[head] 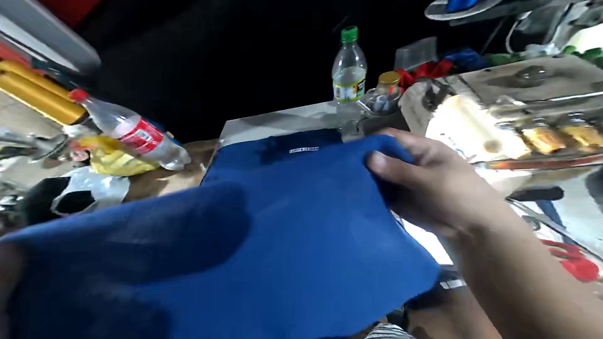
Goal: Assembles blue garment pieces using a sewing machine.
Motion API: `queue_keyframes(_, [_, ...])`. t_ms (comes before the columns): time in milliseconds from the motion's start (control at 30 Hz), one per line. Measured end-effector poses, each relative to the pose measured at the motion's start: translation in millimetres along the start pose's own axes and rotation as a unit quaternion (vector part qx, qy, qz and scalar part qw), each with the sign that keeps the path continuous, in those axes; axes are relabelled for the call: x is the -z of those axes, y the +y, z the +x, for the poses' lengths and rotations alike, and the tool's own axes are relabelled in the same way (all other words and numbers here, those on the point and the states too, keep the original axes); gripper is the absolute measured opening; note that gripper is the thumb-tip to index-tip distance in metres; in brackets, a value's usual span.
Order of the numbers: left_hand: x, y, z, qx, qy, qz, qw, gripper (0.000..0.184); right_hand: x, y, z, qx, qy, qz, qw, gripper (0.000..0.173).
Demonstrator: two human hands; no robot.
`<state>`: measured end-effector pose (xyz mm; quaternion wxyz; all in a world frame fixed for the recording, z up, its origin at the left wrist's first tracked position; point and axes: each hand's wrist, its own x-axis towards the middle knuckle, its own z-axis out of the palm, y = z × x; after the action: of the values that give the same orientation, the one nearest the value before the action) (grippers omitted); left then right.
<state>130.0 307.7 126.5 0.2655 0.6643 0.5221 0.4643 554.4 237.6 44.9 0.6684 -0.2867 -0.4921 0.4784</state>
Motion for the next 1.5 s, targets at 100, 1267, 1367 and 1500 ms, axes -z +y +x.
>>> queue_keyframes(100, [-22.6,-34.8,53.3,-0.017,-0.034,0.229,0.973,0.029,-22.2,27.3,47.3,-0.102,0.122,-0.076,0.984,0.013])
queue_keyframes(1267, [-313.6,-103.8,120.9,-0.019,-0.338,0.125,0.933,0.013,16.2,127.2,-16.9,-0.436,0.057,-0.139,0.887,0.027])
queue_keyframes(1367, [-307.7,-91.3,113.7,-0.047,-0.349,0.120,0.928,0.010,15.6,120.9,-16.5,-0.452,0.037,-0.148,0.879,0.027])
queue_keyframes(1500, [-306.0,-79.4,110.5,-0.060,-0.374,0.132,0.916,0.012,18.1,121.0,-15.0,-0.469,0.018,-0.230,0.852,0.030])
